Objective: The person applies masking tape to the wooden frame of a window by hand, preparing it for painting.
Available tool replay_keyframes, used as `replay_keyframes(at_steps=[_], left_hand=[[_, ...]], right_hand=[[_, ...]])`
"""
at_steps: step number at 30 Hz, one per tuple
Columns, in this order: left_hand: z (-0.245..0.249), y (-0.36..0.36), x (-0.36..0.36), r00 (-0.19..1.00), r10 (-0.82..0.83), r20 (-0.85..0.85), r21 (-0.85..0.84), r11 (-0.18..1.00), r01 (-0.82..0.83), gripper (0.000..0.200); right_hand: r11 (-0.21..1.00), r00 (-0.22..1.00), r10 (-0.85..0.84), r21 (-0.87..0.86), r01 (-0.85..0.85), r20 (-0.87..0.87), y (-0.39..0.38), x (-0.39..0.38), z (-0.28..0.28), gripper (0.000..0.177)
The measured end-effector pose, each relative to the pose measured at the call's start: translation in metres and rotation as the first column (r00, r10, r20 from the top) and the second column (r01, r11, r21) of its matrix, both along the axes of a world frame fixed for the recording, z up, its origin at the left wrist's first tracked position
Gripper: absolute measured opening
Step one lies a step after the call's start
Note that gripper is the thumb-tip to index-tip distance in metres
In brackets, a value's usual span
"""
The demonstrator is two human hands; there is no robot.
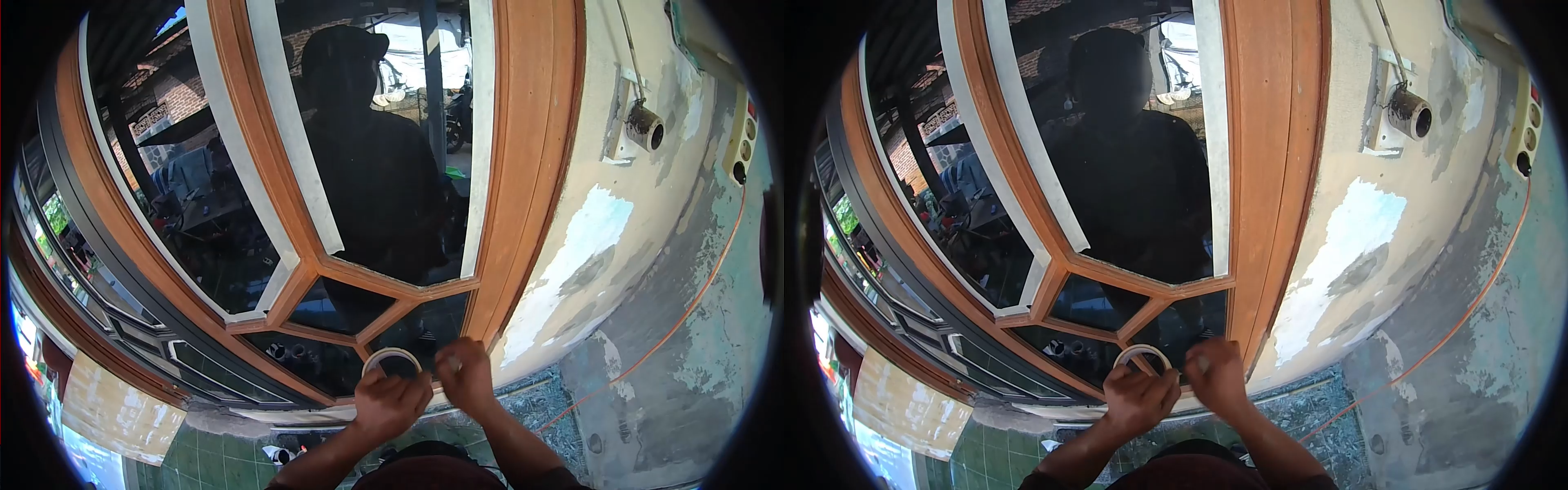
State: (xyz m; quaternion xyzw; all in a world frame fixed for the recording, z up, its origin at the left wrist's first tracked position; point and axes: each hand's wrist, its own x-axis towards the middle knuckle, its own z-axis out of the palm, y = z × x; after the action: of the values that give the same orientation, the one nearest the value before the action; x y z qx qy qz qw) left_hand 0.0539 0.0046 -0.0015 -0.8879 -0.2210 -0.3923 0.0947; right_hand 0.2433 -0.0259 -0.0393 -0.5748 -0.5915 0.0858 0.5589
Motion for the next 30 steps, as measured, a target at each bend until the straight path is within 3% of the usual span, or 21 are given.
replay_keyframes(at_steps=[1, 4, 5, 6, 7, 8, 10, 14, 17, 19, 20, 22, 25, 30], left_hand=[[0.002, -0.007, -0.001, 0.999, 0.001, 0.033, -0.064, 0.998, 0.002, 0.014], [0.007, -0.009, -0.002, 0.993, 0.021, 0.118, -0.298, 0.954, 0.016, 0.02], [0.005, -0.002, -0.004, 0.991, 0.034, 0.126, -0.413, 0.91, 0.021, 0.025], [0.006, 0.002, -0.006, 0.99, 0.047, 0.133, -0.523, 0.852, 0.029, 0.029], [0.018, -0.001, -0.008, 0.996, 0.089, -0.024, -0.698, 0.711, -0.08, 0.042], [0.016, 0.002, -0.009, 0.996, 0.063, -0.067, -0.691, 0.717, -0.092, 0.045], [0.006, 0.011, -0.008, 0.988, 0.02, -0.152, -0.678, 0.726, -0.119, 0.051], [-0.004, 0.015, 0.0, 1.0, -0.007, -0.003, -0.642, 0.767, 0.003, 0.047], [0.005, 0.02, 0.007, 0.995, 0.028, 0.094, -0.624, 0.78, 0.037, 0.044], [0.017, 0.022, 0.014, 0.981, 0.049, 0.19, -0.627, 0.775, 0.083, 0.042], [0.02, 0.023, 0.017, 0.977, 0.053, 0.208, -0.639, 0.763, 0.095, 0.039], [0.025, 0.024, 0.023, 0.967, 0.062, 0.245, -0.662, 0.74, 0.12, 0.035], [0.011, 0.033, 0.031, 0.887, 0.057, 0.458, -0.698, 0.641, 0.319, 0.027], [0.014, 0.033, 0.038, 0.869, 0.161, 0.468, -0.759, 0.576, 0.302, 0.018]], right_hand=[[0.998, 0.991, -0.051, -0.052, 0.045, -0.121, 0.003, 0.005, -0.005, 0.009], [0.957, 0.824, 0.008, -0.233, -0.17, -0.567, 0.003, 0.029, 0.011, 0.012], [0.943, 0.745, 0.076, -0.196, -0.27, -0.663, 0.0, 0.035, 0.012, 0.015], [0.939, 0.727, 0.099, -0.179, -0.295, -0.679, -0.002, 0.038, 0.013, 0.014], [0.934, 0.71, 0.122, -0.161, -0.318, -0.693, -0.003, 0.04, 0.015, 0.013], [0.929, 0.693, 0.146, -0.143, -0.341, -0.706, -0.004, 0.042, 0.017, 0.012], [0.915, 0.74, 0.218, -0.131, -0.382, -0.636, -0.002, 0.045, 0.016, 0.012], [0.898, 0.771, 0.286, -0.122, -0.424, -0.569, 0.004, 0.037, 0.028, 0.013], [0.916, 0.849, 0.3, -0.116, -0.383, -0.435, 0.005, 0.03, 0.038, 0.021], [0.933, 0.928, 0.281, -0.156, -0.323, -0.244, 0.004, 0.029, 0.052, 0.022], [0.941, 0.953, 0.268, -0.172, -0.29, -0.145, 0.003, 0.028, 0.059, 0.023], [0.932, 0.946, 0.307, -0.166, -0.322, -0.107, 0.002, 0.027, 0.069, 0.023], [0.94, 0.954, 0.298, -0.17, -0.297, -0.024, 0.006, 0.028, 0.071, 0.024], [0.95, 0.958, 0.284, -0.14, -0.278, 0.027, 0.01, 0.03, 0.075, 0.025]])
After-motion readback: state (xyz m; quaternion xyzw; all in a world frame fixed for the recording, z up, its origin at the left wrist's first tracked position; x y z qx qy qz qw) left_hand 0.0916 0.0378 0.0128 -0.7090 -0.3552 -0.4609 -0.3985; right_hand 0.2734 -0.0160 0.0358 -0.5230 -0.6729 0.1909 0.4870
